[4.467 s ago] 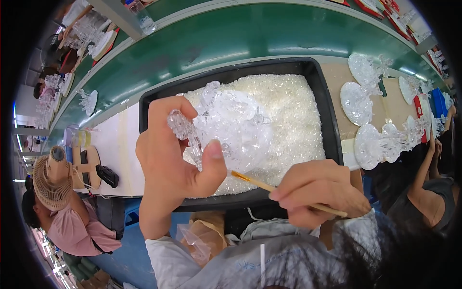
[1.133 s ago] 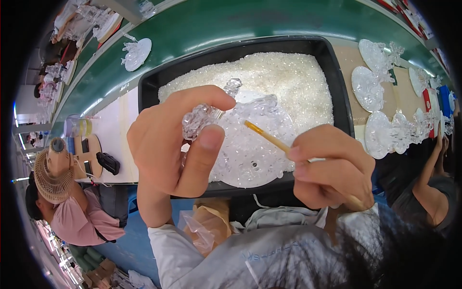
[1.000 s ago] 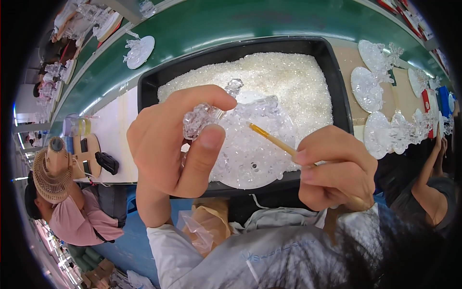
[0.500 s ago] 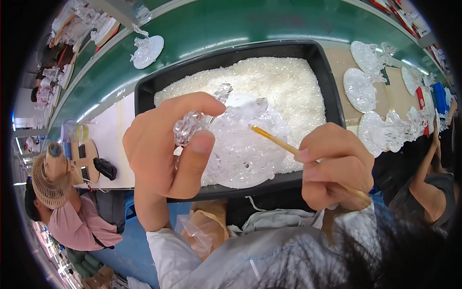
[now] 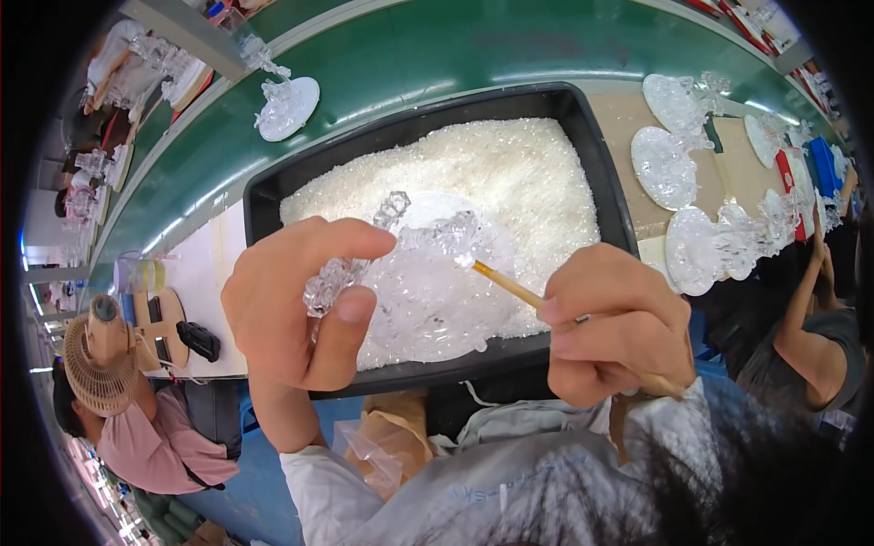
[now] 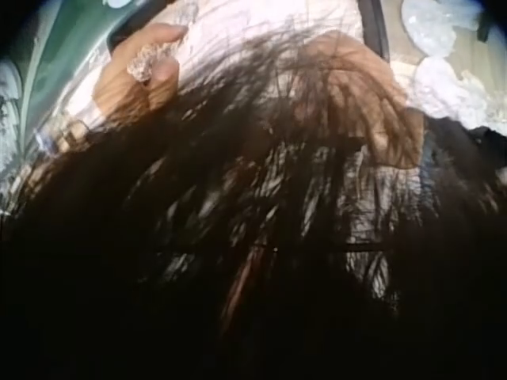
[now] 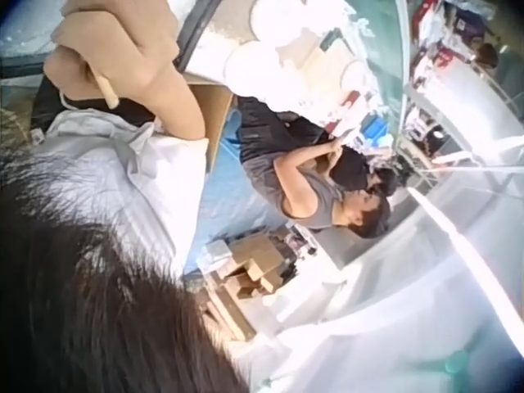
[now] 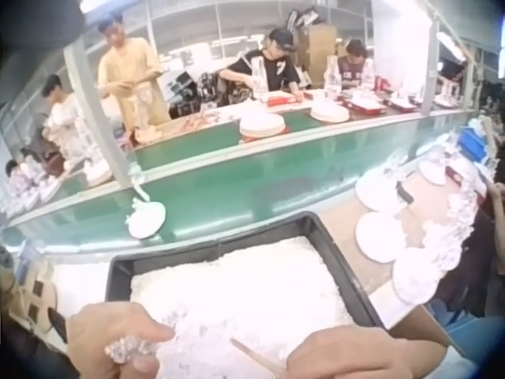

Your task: Applying decorative white beads to clear plastic lamp fixture components using a small brush.

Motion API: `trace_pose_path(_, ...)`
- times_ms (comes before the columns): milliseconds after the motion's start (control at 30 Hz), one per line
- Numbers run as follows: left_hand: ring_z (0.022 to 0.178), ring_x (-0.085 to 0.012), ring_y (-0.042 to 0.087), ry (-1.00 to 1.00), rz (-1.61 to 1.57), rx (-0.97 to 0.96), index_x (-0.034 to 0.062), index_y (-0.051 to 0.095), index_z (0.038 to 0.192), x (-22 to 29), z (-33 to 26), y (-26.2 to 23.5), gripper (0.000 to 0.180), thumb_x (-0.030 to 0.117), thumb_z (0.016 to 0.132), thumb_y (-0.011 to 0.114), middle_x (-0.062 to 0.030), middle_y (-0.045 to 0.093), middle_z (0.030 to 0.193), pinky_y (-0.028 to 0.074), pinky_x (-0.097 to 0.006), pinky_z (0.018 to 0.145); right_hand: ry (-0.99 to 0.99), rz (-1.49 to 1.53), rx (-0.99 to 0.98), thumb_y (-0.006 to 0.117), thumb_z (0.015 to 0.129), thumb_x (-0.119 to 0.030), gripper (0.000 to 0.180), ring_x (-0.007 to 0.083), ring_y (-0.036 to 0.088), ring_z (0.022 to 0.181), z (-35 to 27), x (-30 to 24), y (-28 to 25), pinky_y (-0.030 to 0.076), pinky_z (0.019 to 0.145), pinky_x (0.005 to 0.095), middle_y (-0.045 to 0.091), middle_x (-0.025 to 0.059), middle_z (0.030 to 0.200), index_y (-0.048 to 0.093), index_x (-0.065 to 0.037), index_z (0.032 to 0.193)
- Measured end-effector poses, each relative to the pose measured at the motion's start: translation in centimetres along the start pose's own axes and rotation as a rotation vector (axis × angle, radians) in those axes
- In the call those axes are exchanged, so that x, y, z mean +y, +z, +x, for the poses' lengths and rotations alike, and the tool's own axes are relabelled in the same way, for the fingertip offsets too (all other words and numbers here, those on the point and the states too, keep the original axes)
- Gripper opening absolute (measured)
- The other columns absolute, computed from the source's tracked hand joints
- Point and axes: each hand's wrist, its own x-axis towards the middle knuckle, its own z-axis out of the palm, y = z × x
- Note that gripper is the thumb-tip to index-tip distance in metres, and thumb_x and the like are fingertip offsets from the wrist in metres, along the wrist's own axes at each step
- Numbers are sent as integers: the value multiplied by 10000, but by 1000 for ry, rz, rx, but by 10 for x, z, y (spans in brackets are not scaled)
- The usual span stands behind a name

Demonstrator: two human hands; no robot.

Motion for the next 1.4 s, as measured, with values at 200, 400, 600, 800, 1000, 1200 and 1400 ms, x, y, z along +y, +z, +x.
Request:
trace_pose_path(200, 608, -245, 616, -24, -134, -47, -29, 671, 941, -7, 1, -2, 215, 118, 789, 632, -135, 677, 795, 487, -308, 572, 160, 109, 89, 595, 578, 103, 236, 224, 585, 589, 11, -6, -12, 479, 509, 294, 633, 149, 813, 611, -7, 785)
trace_pose_path(400, 590, -239, 607, 44, -215, -65, -42, 669, 939, -16, 2, -2, 219, 108, 784, 633, -138, 665, 765, 478, -300, 552, 198, 126, 27, 566, 575, 101, 234, 179, 583, 595, 14, 4, -10, 463, 517, 260, 632, 128, 804, 619, -11, 773)
trace_pose_path(600, 576, -245, 598, 78, -247, -76, -51, 665, 936, -19, 2, 2, 233, 81, 747, 633, -144, 666, 763, 467, -313, 533, 200, 137, 19, 569, 534, 92, 250, 164, 563, 564, 11, 2, -3, 439, 470, 247, 620, 118, 774, 626, -6, 757)
trace_pose_path(800, 563, -248, 589, 60, -245, -98, -50, 663, 936, -19, 0, 0, 245, 76, 728, 634, -143, 664, 762, 456, -319, 517, 204, 131, -63, 592, 569, 88, 225, 213, 593, 600, 9, -1, -4, 470, 496, 283, 623, 144, 813, 616, -1, 774)
trace_pose_path(1000, 546, -247, 576, 94, -263, -81, -49, 663, 937, -19, 2, 2, 254, 82, 721, 641, -138, 656, 750, 438, -321, 498, 119, 85, 22, 602, 528, 91, 242, 211, 588, 589, 12, -1, 7, 475, 482, 276, 616, 131, 787, 612, 5, 754)
trace_pose_path(1200, 542, -249, 570, 89, -265, -124, -49, 663, 943, -16, 3, 3, 257, 74, 717, 649, -136, 644, 732, 431, -320, 491, 140, 110, -86, 611, 567, 148, 237, 260, 615, 594, 13, -5, -4, 505, 512, 329, 642, 190, 792, 615, 42, 779)
trace_pose_path(1400, 537, -246, 566, 80, -243, -130, -46, 665, 942, -15, 3, 1, 255, 73, 716, 652, -134, 636, 713, 426, -319, 487, 126, 103, -118, 616, 584, 138, 239, 255, 613, 591, 11, -5, -5, 502, 504, 330, 635, 187, 799, 615, 36, 801)
